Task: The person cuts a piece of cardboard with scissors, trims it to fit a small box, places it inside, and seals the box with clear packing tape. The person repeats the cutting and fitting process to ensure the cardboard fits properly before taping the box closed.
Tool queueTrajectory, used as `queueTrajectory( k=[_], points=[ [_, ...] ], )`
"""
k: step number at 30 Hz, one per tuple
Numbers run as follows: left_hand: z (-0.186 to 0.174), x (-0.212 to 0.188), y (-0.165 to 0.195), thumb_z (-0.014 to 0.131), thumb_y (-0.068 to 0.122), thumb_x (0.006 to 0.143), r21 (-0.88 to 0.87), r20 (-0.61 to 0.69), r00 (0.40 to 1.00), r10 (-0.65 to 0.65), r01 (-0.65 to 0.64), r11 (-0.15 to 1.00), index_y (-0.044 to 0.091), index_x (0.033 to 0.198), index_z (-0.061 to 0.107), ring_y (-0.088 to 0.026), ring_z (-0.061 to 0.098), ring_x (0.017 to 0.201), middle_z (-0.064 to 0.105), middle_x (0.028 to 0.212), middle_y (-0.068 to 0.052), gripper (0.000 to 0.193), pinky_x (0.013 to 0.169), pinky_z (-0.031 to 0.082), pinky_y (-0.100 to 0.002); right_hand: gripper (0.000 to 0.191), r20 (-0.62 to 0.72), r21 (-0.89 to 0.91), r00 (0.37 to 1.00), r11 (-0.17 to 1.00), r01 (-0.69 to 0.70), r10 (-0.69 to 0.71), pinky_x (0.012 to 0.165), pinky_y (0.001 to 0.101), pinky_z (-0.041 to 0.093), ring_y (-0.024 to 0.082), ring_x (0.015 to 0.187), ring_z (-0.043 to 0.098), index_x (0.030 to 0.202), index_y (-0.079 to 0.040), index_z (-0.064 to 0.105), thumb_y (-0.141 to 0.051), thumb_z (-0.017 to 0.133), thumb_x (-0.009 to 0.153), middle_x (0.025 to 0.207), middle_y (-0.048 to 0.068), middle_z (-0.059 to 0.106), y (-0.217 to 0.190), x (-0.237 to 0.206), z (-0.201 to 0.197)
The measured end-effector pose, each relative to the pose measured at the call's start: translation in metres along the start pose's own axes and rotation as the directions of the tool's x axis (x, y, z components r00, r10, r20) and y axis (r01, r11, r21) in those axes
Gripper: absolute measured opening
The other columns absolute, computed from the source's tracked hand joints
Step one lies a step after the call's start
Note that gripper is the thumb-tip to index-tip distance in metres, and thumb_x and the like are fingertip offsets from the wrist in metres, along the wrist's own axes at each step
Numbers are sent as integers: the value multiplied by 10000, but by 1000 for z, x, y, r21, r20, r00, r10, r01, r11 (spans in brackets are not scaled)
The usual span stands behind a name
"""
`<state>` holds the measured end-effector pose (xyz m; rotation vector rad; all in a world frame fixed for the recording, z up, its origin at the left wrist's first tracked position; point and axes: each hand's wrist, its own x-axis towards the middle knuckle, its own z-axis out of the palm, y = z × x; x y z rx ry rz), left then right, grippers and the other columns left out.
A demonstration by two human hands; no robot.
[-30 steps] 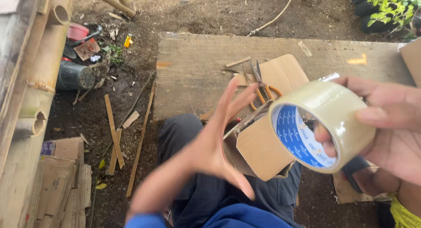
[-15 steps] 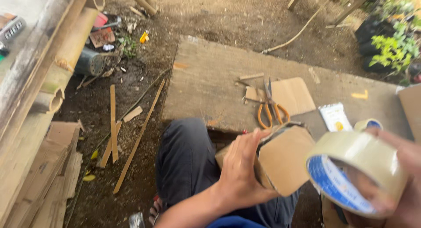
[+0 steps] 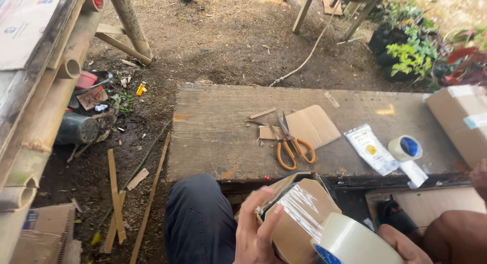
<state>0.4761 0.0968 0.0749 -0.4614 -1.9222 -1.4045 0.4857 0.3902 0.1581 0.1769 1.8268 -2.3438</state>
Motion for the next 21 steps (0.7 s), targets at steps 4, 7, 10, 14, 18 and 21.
queueTrajectory(
  k=[4,7,10,14,18,21],
  points=[
    [0,2,13,663,367,985,85,86,993,-77,70,994,186,1432,508,-513,527,1425,490,1476,-267,507,1160,482,-602,558,2,6,1000,1000,27,-27,651,404,530,311,738,658,1268,105,429,-325,667,1002,896,270,661,-1,2,-15],
    [1,0,7,583,389,1061,74,167,984,-64,53,996,208,1382,569,-436,566,1427,575,1438,-184,369,1191,483,-603,542,3,6,999,999,45,-45,643,396,526,301,727,654,1249,99,433,-319,672,999,885,265,662,-2,7,-20],
    [9,-8,-9,509,427,1077,-25,147,985,-88,93,995,146,1295,573,-390,600,1375,630,1381,-141,361,1191,453,-639,526,0,6,999,999,46,-46,634,388,522,290,716,649,1230,93,438,-313,677,996,875,259,663,-3,16,-19],
    [26,-19,-21,476,413,1069,-77,17,993,-113,114,990,144,1140,590,-391,588,1375,662,1374,-115,300,1219,425,-654,506,-15,-8,999,999,42,-42,622,378,517,277,702,643,1205,86,443,-305,684,992,860,251,665,-6,28,-16],
    [25,-13,-15,674,311,1009,25,-63,986,-157,159,987,171,1057,695,-389,601,1345,655,1271,-89,149,1147,459,-604,486,-24,-17,999,999,38,-38,611,367,513,263,688,636,1179,79,449,-297,690,988,846,243,666,-5,36,-18],
    [10,0,-10,736,317,875,244,22,999,-47,40,969,211,1053,777,-329,577,1215,590,1135,-51,211,1161,405,-652,471,-32,-16,999,999,42,-43,602,359,509,253,677,631,1161,73,453,-291,695,986,835,237,667,-1,38,-21]
  ],
)
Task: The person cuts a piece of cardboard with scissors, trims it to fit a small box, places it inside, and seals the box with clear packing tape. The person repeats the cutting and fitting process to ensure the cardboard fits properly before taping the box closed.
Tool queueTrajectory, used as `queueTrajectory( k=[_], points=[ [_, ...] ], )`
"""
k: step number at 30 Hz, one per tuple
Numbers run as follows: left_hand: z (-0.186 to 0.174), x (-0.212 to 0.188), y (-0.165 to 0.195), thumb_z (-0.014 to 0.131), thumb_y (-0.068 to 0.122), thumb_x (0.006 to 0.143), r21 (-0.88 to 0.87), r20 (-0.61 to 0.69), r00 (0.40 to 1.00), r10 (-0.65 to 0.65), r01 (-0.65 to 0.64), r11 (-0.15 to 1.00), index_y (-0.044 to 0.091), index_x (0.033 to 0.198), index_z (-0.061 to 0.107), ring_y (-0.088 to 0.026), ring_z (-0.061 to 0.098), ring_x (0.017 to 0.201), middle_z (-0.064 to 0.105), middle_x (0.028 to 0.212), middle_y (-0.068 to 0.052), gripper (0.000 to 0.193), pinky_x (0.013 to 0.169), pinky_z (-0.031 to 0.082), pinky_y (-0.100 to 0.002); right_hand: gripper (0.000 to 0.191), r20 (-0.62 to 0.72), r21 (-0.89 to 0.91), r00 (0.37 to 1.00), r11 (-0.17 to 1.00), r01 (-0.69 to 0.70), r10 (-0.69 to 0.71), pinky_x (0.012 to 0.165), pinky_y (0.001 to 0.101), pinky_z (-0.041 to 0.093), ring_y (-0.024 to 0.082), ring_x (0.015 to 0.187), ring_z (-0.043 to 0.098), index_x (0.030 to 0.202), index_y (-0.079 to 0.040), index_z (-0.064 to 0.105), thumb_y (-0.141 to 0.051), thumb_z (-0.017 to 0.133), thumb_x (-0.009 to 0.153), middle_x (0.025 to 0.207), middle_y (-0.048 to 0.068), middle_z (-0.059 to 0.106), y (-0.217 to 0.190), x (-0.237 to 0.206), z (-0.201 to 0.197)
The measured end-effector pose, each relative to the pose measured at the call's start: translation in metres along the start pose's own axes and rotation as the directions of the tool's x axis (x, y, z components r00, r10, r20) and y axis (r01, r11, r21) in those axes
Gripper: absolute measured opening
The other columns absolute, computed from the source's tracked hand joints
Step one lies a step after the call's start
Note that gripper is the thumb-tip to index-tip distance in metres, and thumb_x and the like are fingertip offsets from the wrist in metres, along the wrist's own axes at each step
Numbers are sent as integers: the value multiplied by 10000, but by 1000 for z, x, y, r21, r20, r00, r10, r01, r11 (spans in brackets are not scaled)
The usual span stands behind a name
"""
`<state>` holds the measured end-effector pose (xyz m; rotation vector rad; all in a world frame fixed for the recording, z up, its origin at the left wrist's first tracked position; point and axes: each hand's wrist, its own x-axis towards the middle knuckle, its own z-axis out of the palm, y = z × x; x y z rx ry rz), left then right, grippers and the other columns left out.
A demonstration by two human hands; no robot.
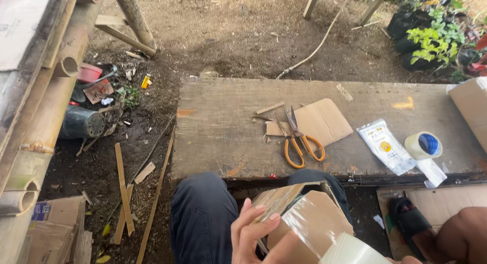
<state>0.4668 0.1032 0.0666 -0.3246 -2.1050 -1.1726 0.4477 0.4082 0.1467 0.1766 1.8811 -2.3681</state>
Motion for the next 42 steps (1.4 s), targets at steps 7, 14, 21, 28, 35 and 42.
queueTrajectory(
  k=[7,14,21,28,35,42],
  points=[
    [-13,13,6,732,236,902,141,326,945,-5,-44,989,185,1245,792,-288,588,1109,496,1033,-89,351,1063,411,-650,438,24,-16,1000,1000,17,-17,581,341,500,228,652,620,1116,60,463,-276,707,979,810,224,669,3,2,-4],
    [-15,13,15,686,137,944,-110,177,979,-102,122,986,51,986,613,-344,702,1105,620,1086,-165,120,905,625,-482,408,33,-15,999,1000,22,-21,561,322,492,204,627,609,1072,47,472,-262,719,972,785,210,672,10,-9,-9],
    [-23,16,53,932,556,727,-57,137,974,-183,192,980,51,972,458,-341,721,1083,581,1091,-205,735,864,656,-445,381,10,-65,999,997,47,-46,541,304,484,180,602,598,1028,34,482,-248,730,965,760,197,674,17,-45,-22],
    [-47,24,86,935,528,684,12,304,952,-37,35,999,-4,1168,514,-361,575,1080,532,1137,-199,833,892,527,-444,358,102,-325,993,941,97,-67,520,285,475,156,577,587,984,21,492,-233,742,958,735,183,677,49,-125,-25],
    [-99,69,85,902,686,620,-166,678,721,140,-35,986,62,1252,543,-328,522,1260,513,1289,-157,957,1085,479,-436,344,163,99,961,973,211,-225,475,266,450,133,534,546,948,31,497,-196,755,951,669,169,647,79,-148,-23],
    [-54,133,77,921,696,518,-571,674,344,654,-319,757,14,1540,367,-471,227,1479,317,1582,-258,1348,1163,177,-543,342,86,128,963,961,245,-257,463,253,450,122,528,571,931,41,509,-201,750,943,655,137,621,86,-152,-8]
  ],
)
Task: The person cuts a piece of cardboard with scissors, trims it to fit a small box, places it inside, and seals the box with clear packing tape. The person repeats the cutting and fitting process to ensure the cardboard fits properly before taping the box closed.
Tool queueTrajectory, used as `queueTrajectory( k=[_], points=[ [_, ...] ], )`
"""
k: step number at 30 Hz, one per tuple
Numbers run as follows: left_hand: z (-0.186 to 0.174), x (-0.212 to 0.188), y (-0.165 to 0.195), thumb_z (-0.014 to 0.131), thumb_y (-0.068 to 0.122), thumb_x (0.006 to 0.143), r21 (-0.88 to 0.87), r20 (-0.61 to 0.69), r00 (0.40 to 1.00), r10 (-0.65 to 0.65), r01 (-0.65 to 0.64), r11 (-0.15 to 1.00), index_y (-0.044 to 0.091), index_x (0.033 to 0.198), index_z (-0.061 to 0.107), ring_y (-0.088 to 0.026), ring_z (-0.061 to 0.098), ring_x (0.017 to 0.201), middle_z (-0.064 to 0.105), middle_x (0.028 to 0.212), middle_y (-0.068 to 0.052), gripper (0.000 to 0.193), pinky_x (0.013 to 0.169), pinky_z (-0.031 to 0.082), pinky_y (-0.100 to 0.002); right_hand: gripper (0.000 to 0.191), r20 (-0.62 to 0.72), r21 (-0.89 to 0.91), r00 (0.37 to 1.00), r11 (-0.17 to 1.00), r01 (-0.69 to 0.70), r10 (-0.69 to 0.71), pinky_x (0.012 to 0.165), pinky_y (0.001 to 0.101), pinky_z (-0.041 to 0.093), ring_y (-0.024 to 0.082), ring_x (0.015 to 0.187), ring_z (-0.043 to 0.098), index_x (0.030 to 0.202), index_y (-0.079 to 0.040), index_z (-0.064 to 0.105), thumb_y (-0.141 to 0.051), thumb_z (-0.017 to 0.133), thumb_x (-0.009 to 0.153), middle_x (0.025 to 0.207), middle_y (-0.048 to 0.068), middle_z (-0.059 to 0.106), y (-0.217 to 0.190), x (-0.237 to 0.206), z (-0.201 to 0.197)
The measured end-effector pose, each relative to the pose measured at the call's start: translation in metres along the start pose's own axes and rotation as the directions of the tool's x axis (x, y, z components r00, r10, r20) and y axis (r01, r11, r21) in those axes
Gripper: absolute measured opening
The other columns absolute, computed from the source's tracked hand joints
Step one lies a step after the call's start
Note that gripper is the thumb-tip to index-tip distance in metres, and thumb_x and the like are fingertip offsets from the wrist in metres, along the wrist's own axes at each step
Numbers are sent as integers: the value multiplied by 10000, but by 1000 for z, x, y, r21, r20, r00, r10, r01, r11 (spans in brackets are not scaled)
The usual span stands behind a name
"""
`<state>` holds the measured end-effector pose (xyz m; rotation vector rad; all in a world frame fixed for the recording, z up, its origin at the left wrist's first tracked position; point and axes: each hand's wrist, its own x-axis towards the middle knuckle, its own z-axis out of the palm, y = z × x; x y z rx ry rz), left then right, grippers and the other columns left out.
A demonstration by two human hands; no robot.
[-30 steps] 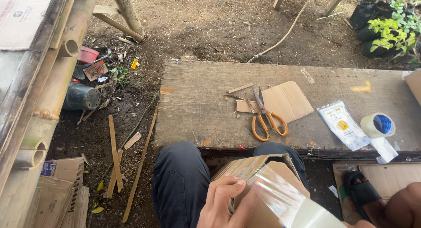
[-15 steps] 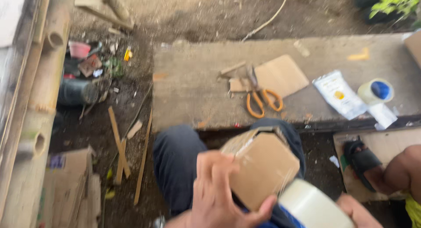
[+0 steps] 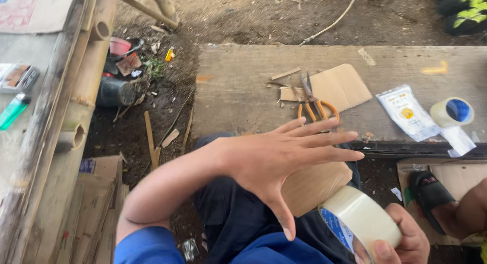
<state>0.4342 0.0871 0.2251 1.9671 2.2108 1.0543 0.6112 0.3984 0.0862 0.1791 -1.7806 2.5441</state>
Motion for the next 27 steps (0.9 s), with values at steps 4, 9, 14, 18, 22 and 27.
queueTrajectory(
  k=[4,9,14,18,22,27],
  points=[
    [1,14,-24,871,664,638,-116,195,976,-99,123,986,19,1578,353,-394,315,1541,419,1578,-184,1252,1276,287,-482,385,-134,62,990,997,-41,49,482,262,423,119,540,539,937,51,493,-170,808,918,689,152,614,4,2,8],
    [3,13,-29,866,613,642,-98,237,958,-164,191,977,33,1523,407,-394,310,1520,438,1561,-181,1150,1242,311,-482,412,-213,-217,957,945,-243,197,503,248,465,103,548,592,933,38,546,-234,820,789,651,104,661,-1,-7,13],
    [5,11,-23,877,599,668,-139,242,959,-151,188,972,20,1565,381,-383,312,1540,405,1596,-175,1177,1272,292,-481,416,-191,-196,947,935,-296,259,492,244,477,97,541,611,950,34,559,-272,786,782,654,91,670,-1,-18,16],
    [7,8,-19,881,592,662,-152,250,958,-142,183,971,15,1589,360,-378,314,1539,386,1623,-177,1210,1281,285,-472,399,-175,110,978,989,-99,117,421,230,427,81,465,536,933,41,512,-244,785,877,588,105,622,22,-25,39],
    [2,1,-17,896,587,649,-167,250,961,-116,161,973,5,1599,326,-391,299,1543,374,1628,-192,1251,1276,265,-477,395,-242,63,955,980,190,-170,387,218,407,75,430,502,875,4,474,-275,751,918,562,88,592,43,-21,64],
    [-11,1,-18,896,584,668,-163,201,967,-154,188,968,27,1624,329,-379,313,1591,360,1665,-206,1244,1304,276,-467,374,-158,-67,960,973,222,-230,412,206,397,58,445,516,832,13,508,-253,768,859,573,117,635,41,3,64]
  ],
)
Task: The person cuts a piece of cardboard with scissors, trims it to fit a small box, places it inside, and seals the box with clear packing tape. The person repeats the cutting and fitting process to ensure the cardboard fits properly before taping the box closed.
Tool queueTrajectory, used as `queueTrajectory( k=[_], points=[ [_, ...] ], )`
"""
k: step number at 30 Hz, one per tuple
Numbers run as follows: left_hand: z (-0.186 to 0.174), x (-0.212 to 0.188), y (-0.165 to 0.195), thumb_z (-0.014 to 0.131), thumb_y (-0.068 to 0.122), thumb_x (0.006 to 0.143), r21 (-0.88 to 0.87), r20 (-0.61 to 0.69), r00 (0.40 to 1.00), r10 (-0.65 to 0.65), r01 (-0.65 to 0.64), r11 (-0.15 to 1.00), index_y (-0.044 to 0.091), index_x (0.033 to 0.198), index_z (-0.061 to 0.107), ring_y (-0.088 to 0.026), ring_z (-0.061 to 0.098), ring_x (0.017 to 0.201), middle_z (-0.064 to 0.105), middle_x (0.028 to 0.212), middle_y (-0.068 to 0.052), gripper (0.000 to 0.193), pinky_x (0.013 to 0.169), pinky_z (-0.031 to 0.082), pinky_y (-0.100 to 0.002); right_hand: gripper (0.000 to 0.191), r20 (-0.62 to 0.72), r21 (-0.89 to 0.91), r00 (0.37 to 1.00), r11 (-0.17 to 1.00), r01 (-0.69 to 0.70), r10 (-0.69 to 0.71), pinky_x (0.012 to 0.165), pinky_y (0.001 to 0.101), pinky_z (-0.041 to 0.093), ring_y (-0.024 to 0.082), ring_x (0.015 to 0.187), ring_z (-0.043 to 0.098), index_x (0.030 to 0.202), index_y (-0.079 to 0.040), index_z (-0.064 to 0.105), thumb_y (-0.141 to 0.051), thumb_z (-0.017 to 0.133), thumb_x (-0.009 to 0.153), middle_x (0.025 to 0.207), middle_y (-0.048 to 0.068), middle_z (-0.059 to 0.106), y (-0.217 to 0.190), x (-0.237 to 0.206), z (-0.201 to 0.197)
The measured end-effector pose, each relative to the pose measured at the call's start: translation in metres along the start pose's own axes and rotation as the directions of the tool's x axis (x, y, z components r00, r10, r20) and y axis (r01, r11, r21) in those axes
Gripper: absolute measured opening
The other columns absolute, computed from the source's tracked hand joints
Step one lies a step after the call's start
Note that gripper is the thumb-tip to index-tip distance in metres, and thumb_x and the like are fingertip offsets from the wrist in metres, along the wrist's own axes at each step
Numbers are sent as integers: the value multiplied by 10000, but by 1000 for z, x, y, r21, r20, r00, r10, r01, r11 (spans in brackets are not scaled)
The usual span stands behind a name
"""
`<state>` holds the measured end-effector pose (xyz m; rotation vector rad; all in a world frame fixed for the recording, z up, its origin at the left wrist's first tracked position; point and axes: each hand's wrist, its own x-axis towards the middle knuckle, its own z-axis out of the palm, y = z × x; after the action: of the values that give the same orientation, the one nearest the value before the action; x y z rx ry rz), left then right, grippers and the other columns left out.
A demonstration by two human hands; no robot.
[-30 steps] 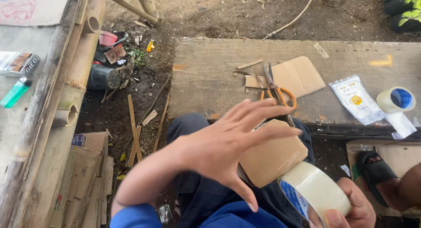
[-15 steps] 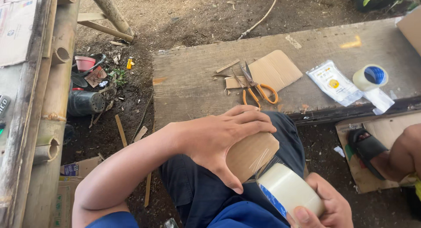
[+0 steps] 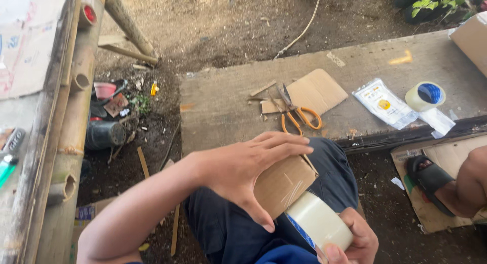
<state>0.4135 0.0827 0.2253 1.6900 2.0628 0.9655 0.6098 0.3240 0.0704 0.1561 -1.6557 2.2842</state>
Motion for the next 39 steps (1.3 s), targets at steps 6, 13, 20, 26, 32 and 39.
queueTrajectory(
  k=[6,13,20,26,32,39],
  points=[
    [-9,13,-6,895,654,592,22,80,987,-137,136,991,50,1562,358,-348,335,1560,406,1644,-153,1263,1259,309,-446,347,-46,-146,999,989,14,-21,589,231,449,88,622,597,836,31,560,-254,757,862,731,156,690,8,3,-14],
    [-17,4,-32,982,520,580,-109,181,979,92,-73,991,36,1623,282,-400,213,1591,246,1694,-212,1346,1292,204,-502,390,4,-70,998,995,-69,69,603,237,489,106,642,625,876,44,544,-247,802,913,714,181,700,23,-5,-51],
    [-22,9,-40,964,462,590,-68,189,975,114,-103,992,51,1586,313,-378,309,1548,367,1625,-162,1259,1299,268,-483,444,-18,-67,998,995,-69,68,529,231,472,100,577,602,827,42,579,-351,777,883,687,149,694,28,-7,-54],
    [-36,6,-41,969,454,570,-91,211,971,110,-93,992,72,1581,350,-356,364,1511,411,1609,-136,1245,1280,294,-475,440,-70,-242,989,959,-144,131,523,228,443,76,530,571,743,10,575,-370,760,867,609,112,675,38,-15,-43],
    [-43,12,-52,974,497,560,-59,212,970,123,-113,992,71,1548,386,-358,401,1479,441,1590,-133,1226,1244,331,-460,329,-95,-331,991,936,-123,97,575,193,384,49,638,495,764,-20,600,-288,766,859,615,37,616,35,-2,-45],
    [-51,14,-62,946,502,589,-30,223,971,83,-78,997,20,1548,353,-367,414,1431,431,1575,-174,1226,1211,365,-463,254,-100,-580,968,777,-245,230,572,219,389,61,641,491,773,-23,652,-186,833,706,663,17,568,-1,12,-44]
  ],
)
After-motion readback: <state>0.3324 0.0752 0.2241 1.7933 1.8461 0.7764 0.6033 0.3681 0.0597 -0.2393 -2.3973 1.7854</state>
